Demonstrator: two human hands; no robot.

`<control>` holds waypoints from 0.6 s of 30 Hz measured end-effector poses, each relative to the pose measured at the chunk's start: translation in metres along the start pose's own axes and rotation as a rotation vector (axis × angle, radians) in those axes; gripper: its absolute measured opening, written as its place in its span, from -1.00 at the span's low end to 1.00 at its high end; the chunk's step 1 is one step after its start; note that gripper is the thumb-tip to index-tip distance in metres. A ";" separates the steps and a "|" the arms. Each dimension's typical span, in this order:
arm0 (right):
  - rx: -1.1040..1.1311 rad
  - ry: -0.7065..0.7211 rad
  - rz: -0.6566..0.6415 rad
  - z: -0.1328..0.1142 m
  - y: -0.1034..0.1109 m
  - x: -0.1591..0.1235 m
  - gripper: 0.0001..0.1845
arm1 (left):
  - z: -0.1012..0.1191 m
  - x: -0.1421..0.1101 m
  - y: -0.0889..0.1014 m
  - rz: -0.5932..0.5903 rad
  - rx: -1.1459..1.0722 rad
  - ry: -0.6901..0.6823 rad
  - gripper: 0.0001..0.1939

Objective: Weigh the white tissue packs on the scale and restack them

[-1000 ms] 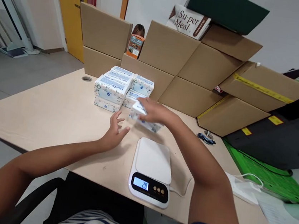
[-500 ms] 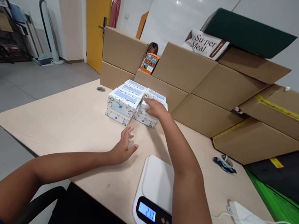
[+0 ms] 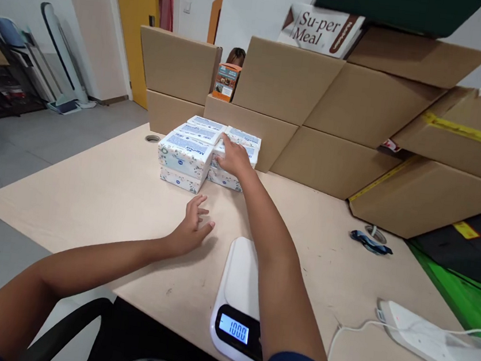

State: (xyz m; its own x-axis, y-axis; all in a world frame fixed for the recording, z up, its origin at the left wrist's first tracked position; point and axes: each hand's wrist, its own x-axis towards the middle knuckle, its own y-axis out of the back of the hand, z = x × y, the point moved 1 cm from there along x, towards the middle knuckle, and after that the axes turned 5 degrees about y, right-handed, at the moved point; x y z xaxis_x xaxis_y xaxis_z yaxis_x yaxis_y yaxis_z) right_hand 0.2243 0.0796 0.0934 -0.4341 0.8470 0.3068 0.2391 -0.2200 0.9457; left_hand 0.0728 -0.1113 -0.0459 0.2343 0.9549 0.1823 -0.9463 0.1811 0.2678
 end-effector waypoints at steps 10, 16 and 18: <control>0.069 -0.002 0.018 0.003 -0.006 -0.001 -0.12 | 0.005 0.000 0.002 -0.020 0.037 0.013 -0.24; 0.081 0.003 0.026 0.004 -0.016 0.002 -0.13 | 0.001 0.002 0.004 -0.038 0.030 0.012 -0.29; 0.083 0.010 0.021 0.005 -0.020 0.002 -0.12 | 0.001 0.003 0.005 -0.041 0.026 0.021 -0.30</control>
State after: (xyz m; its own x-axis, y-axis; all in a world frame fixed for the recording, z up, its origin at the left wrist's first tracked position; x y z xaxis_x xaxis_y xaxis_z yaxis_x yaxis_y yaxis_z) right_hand 0.2230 0.0882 0.0749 -0.4369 0.8375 0.3281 0.3191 -0.1968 0.9271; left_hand 0.0695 -0.1078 -0.0428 0.2679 0.9515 0.1513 -0.9297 0.2141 0.2995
